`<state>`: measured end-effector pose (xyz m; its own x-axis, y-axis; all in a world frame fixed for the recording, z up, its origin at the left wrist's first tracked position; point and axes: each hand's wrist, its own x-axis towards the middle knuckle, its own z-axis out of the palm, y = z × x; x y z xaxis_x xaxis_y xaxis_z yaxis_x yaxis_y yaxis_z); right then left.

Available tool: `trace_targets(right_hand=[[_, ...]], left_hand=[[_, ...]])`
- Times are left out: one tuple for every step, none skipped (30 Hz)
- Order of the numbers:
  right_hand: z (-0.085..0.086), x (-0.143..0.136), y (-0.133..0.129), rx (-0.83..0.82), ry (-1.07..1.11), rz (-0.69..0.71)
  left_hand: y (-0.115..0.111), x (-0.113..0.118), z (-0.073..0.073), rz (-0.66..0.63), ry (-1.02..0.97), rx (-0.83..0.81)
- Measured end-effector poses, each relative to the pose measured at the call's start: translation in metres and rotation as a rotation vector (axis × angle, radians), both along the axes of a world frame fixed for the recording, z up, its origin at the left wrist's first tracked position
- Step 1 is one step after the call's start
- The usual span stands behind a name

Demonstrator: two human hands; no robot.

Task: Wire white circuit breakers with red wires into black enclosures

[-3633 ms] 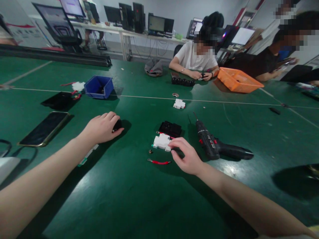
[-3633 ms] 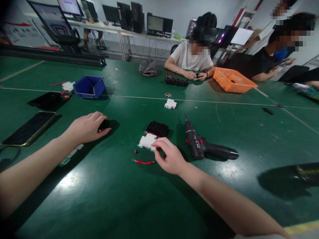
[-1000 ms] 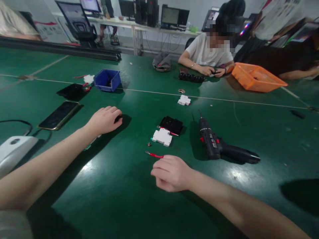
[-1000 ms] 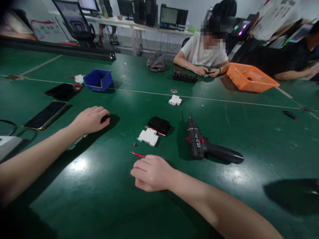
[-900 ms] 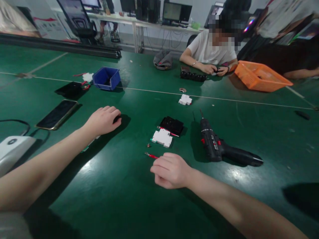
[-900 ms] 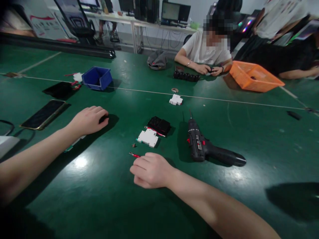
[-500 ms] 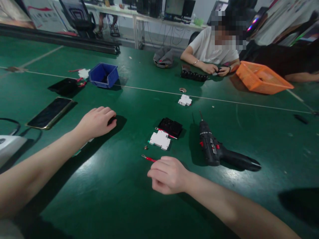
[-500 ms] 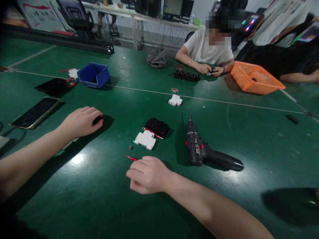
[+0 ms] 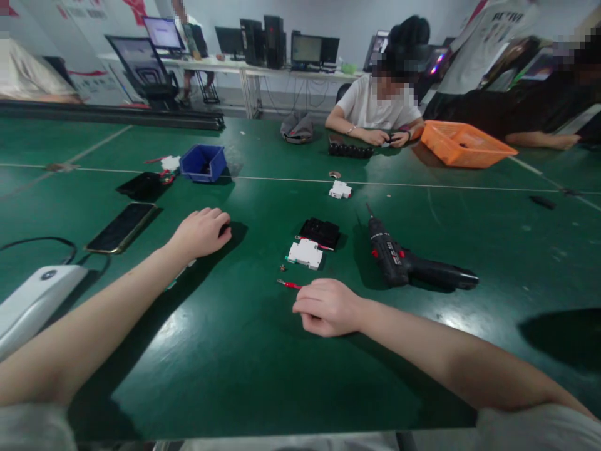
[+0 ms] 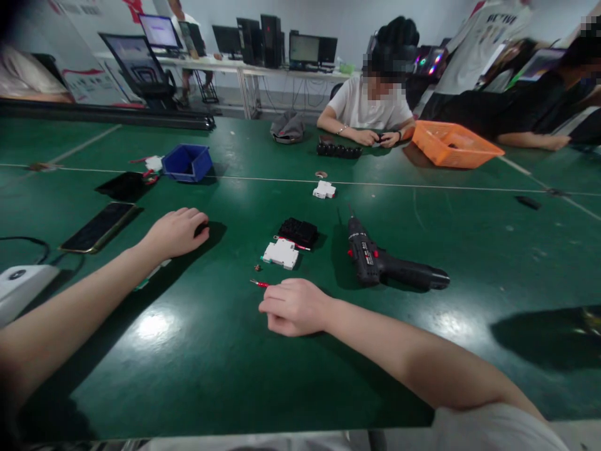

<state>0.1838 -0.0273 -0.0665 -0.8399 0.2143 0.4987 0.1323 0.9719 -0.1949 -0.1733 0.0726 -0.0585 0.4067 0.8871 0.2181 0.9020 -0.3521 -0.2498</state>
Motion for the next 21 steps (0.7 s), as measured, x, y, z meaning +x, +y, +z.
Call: trace_targets(right_hand=[[0.0,0.0,0.0,-0.004,0.001,-0.005],[0.0,-0.001,0.0,-0.007,0.005,-0.011],[0.0,-0.001,-0.001,-0.009,0.013,-0.013],[0.0,-0.001,-0.001,-0.009,0.022,-0.013],[0.0,-0.001,-0.001,-0.009,0.03,-0.011],[0.001,-0.001,-0.002,-0.011,0.036,-0.009],[0.001,-0.001,-0.002,-0.015,0.038,-0.008],[0.001,-0.001,-0.002,-0.021,0.038,-0.009],[0.002,-0.001,-0.001,-0.029,0.036,-0.013],[0.002,-0.001,-0.001,-0.037,0.034,-0.018],[0.002,-0.001,-0.001,-0.046,0.033,-0.022],[0.002,-0.001,-0.001,-0.054,0.033,-0.027],[0.002,-0.001,0.0,-0.061,0.034,-0.03],[0.002,-0.001,0.0,-0.069,0.034,-0.031],[0.002,-0.001,0.0,-0.077,0.032,-0.032],[0.002,-0.001,0.0,-0.084,0.029,-0.031],[0.002,-0.001,0.0,-0.092,0.023,-0.031],[0.002,-0.001,0.0,-0.098,0.018,-0.032],[0.002,-0.001,0.0,-0.103,0.013,-0.034],[0.002,-0.001,0.0,-0.105,0.01,-0.037],[0.002,-0.001,0.0,-0.105,0.011,-0.041]], left_hand=[[-0.001,0.001,0.0,-0.002,0.002,0.007],[-0.001,0.001,0.0,-0.002,-0.002,0.012],[-0.002,0.002,0.001,0.0,-0.011,0.016],[-0.003,0.003,0.002,0.005,-0.023,0.019],[-0.004,0.004,0.002,0.012,-0.038,0.021],[-0.005,0.005,0.003,0.02,-0.05,0.023],[-0.006,0.007,0.004,0.029,-0.058,0.026],[-0.008,0.008,0.005,0.037,-0.057,0.03],[-0.009,0.009,0.005,0.045,-0.049,0.037],[-0.009,0.01,0.005,0.051,-0.034,0.045],[-0.01,0.011,0.005,0.053,-0.016,0.054],[-0.011,0.012,0.005,0.053,0.001,0.062],[-0.011,0.012,0.004,0.051,0.016,0.067],[-0.011,0.012,0.004,0.048,0.028,0.07],[-0.012,0.012,0.003,0.049,0.034,0.072],[-0.012,0.012,0.003,0.051,0.035,0.072],[-0.013,0.012,0.003,0.056,0.033,0.072],[-0.013,0.012,0.004,0.058,0.028,0.075],[-0.014,0.012,0.004,0.054,0.025,0.08],[-0.014,0.012,0.005,0.042,0.024,0.087],[-0.015,0.012,0.005,0.023,0.025,0.093]])
